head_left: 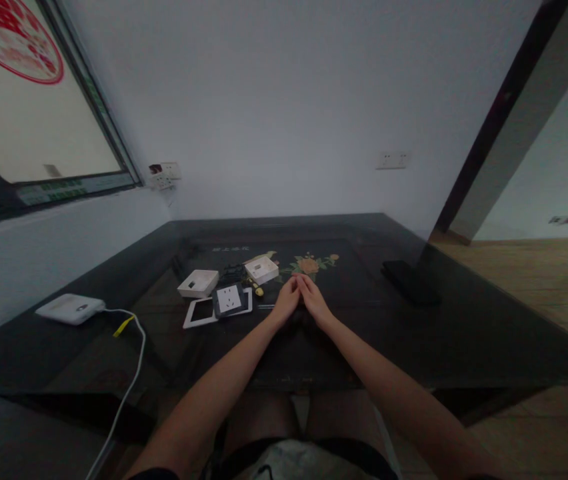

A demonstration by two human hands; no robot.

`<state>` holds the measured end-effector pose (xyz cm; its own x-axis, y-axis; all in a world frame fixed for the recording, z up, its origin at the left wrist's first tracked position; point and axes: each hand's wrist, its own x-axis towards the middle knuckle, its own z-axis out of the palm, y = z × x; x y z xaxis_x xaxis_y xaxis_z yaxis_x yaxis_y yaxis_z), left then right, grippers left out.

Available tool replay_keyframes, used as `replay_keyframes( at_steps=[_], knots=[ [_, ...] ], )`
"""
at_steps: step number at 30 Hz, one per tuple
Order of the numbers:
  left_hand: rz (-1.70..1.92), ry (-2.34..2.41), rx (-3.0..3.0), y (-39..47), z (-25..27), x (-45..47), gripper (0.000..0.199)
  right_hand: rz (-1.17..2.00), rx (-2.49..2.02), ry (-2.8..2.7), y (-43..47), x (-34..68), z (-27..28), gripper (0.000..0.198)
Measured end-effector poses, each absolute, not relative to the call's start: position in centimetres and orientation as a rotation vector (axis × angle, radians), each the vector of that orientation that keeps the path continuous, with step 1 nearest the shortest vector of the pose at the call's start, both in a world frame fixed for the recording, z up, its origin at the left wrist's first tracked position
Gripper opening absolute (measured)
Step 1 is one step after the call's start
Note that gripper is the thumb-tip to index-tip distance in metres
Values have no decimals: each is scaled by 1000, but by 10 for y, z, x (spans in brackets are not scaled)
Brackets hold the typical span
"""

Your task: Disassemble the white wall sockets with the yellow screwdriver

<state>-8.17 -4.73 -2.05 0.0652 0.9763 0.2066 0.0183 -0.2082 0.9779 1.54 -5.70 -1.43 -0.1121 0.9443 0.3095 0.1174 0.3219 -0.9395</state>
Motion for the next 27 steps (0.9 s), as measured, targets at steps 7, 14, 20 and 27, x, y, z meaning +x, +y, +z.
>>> replay_keyframes(
  at_steps=[7,14,20,27],
  knots=[
    [1277,1046,1392,-46,-23,-82,19,978,-1030,-1522,-56,17,-15,40],
    [1271,1020,1387,-48,-21,-82,21,972,-1032,-1522,-56,18,-15,42],
    [1282,1021,1384,-49,-20,-82,19,965,-1022,-1528,-56,18,-15,42],
    [1275,1015,1378,-51,-18,-81,15,1008,-982,-1480,-55,18,-16,42]
  ],
)
